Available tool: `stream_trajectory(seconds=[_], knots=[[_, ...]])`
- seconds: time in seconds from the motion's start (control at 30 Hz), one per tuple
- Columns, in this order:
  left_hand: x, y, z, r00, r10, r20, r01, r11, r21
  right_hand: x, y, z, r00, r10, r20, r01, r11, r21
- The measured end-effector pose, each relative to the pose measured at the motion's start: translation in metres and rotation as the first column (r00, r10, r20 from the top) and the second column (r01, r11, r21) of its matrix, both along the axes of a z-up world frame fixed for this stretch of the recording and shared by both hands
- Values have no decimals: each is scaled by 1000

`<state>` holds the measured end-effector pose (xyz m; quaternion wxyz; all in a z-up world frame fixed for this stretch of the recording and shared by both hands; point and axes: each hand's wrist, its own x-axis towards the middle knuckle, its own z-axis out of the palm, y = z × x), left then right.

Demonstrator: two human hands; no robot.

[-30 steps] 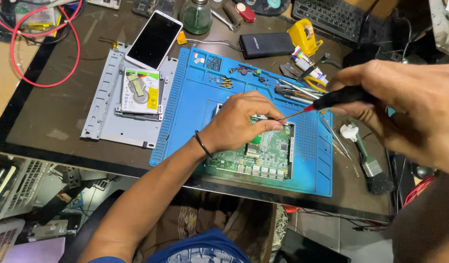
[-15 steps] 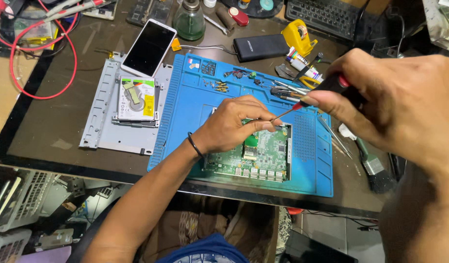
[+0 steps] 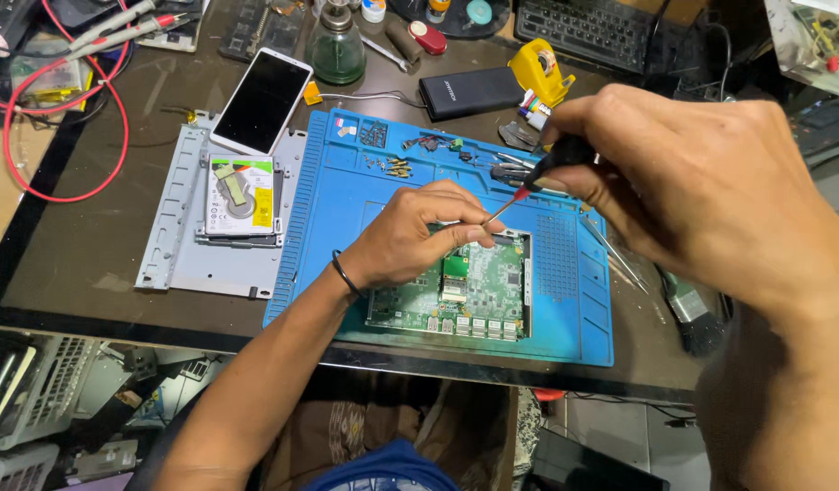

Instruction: The person uses a screwdriver to remove screws from a metal bracket and then cleans a circuit board with a brush. They then use a soldering iron to work on the circuit board.

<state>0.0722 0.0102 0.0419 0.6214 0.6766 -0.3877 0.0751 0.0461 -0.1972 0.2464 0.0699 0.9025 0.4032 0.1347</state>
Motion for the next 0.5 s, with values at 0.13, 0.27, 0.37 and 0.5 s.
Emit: stream_trajectory(seconds=[0.13,0.27,0.37,0.5], knots=[[-4,5,1,1000,-25,-5,25,1000,-7,-5,9,2,998,25,52,-22,999,-41],[-7,7,5,998,7,-57,-6,1000,19,-8,20,-7,995,42,-85,-29,990,141],[-10,8,-2,997,51,-62,-48,998,44,-13,18,-13,972,95,-214,-16,938,345],[-16,15,-7,995,95,-9,-94,992,81,-42,-12,-2,954,92,-286,122,751,649]])
